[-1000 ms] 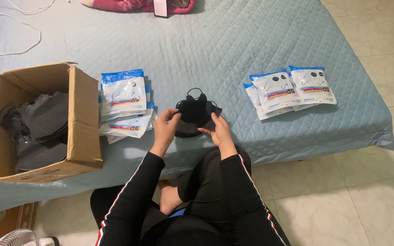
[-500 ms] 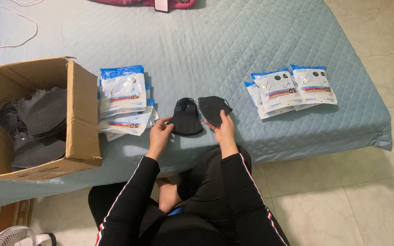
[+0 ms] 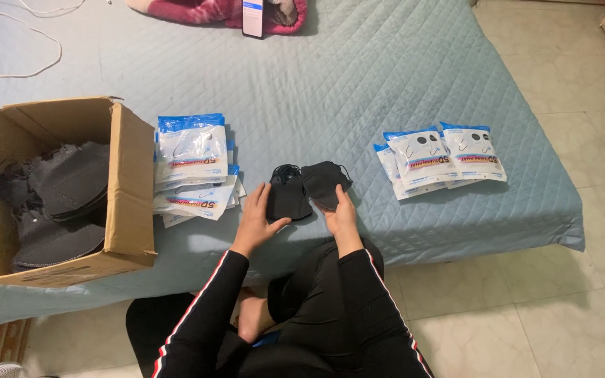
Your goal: The person is sorting and inspecting black face masks, taking them from a box and placing them on a bed.
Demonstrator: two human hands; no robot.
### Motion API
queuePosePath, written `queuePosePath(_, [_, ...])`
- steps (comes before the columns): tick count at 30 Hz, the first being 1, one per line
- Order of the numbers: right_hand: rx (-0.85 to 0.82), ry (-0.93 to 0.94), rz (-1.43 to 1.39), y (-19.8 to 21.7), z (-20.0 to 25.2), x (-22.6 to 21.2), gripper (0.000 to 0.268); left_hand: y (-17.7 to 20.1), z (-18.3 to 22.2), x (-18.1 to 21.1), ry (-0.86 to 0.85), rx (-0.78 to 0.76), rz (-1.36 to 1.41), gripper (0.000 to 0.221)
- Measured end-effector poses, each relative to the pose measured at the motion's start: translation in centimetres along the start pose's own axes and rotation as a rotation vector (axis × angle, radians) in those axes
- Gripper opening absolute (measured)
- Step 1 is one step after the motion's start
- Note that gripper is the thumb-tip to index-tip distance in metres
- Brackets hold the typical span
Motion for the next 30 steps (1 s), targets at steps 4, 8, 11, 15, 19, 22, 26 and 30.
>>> queuePosePath(4, [-0.064,-0.043,0.014,-0.1,-0.1,0.5,0.061,-0.7,-0.2,-0.9,0.016,-0.025,0.009,0.103])
queuePosePath(8, [-0.178,-0.083,0.067,-1.5,0.8,1.0,0.054,-1.7,0.1,-2.3,-0.061,0.033,-0.06,0.102])
queuePosePath(11, [-0.2,-0.114,0.074,-2.4,1.8,0.8,0.058,-1.9,0.4,-2.5,-0.087,0.053,-0.094,0.103])
queuePosePath(15, [-0.189,-0.117,0.117,-2.7,2.4,-0.2,0.071,-1.8,0.3,-2.2,-0.085,0.056,-0.114,0.107])
queuePosePath(19, [-0.164,-0.088,0.157,-2.3,2.1,0.0,0.064,-1.7,0.3,-1.9,-0.048,-0.007,-0.087,0.112])
queuePosePath(22, [-0.201,-0.124,0.133,-2.3,1.8,0.7,0.064,-1.9,0.3,-2.1,-0.055,0.01,-0.124,0.113])
queuePosePath(26, [-0.208,-0.118,0.129,-2.9,2.4,0.2,0.066,-1.9,0.3,-2.0,-0.049,0.012,-0.145,0.112])
queuePosePath(30, [-0.235,-0.115,0.153,-2.7,2.2,0.5,0.059,-1.7,0.4,-1.8,-0.051,0.016,-0.145,0.112])
Point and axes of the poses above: each hand's wrist, its own z-axis away from the middle knuckle, its own y-axis out of the back of the hand, x = y × z, the point moved 9 cm from there along -z, towards the middle knuckle, and after that the axes turned 14 degrees about y, right-handed, at the moved point
